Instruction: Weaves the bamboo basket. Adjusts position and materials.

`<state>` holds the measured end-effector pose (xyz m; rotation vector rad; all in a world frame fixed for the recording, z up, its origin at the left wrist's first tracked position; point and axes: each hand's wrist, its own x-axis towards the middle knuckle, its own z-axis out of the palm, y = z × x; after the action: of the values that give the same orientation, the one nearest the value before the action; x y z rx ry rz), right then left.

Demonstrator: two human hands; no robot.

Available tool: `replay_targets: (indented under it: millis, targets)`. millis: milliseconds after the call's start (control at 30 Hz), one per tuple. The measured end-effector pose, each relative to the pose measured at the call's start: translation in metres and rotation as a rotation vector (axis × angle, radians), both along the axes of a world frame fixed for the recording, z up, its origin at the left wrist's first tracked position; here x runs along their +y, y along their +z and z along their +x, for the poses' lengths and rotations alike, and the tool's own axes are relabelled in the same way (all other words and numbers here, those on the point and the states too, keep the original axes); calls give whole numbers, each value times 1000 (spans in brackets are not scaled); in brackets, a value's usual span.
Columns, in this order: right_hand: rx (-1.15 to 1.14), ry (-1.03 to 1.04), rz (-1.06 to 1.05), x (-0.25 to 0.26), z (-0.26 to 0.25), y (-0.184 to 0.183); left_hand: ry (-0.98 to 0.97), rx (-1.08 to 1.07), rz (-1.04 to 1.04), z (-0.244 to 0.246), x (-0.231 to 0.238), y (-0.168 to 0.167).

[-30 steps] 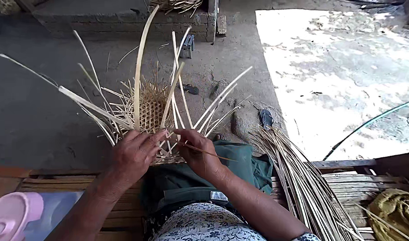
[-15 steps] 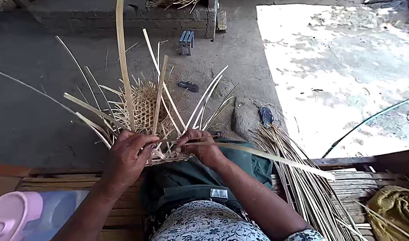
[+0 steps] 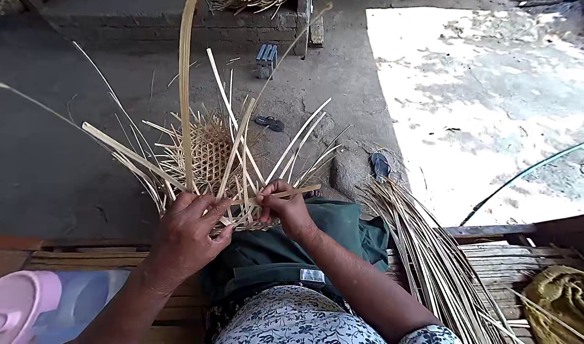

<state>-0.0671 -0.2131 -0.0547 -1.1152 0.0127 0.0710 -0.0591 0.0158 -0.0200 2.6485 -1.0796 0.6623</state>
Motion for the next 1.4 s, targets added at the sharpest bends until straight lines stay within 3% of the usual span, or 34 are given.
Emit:
replay_targets:
  millis: [133,367,533,633,733,867,933,1000,1067,1200,1267,1333,1400]
  targets:
    - [-266,-48,-218,8,-6,-8,34,64,-31,-1,1,5]
    - [-560,-39,-474,14,-12,-17,143,687,-473,21,22,27]
    - [-575,-45,-698,14,-12,-11,-108,812,-740,27,32,13]
    - [-542,29,-869,9,-13,0,-58,690,-700,23,30,9]
    - [-501,142,-927,8,-13,11,5,305,-444,13,17,8]
    - [-426,167,-667,9,-7,6,-192,67,105,2,-7,14]
    - [-369,113,-467,10,-3,5,-196,14,200,5,-7,19]
    - [-359,90,-401,6,-4,12,-186,-22,164,10,-1,27]
    - [-423,66,-525,2,-5,21,-151,-40,77,8,4,28]
    - [-607,39,-1120,5,-10,34,-76,-3,-37,-6,6,10]
    - [-571,123,-1391,12,-15,37,-71,3,-54,-10,7,-3]
    - [-516,184,-1484,18,-18,42,-67,-7,-53,-13,8,-7]
    - [-548,115,-1483,23,-20,41,-46,-1,-49,-14,10,-7]
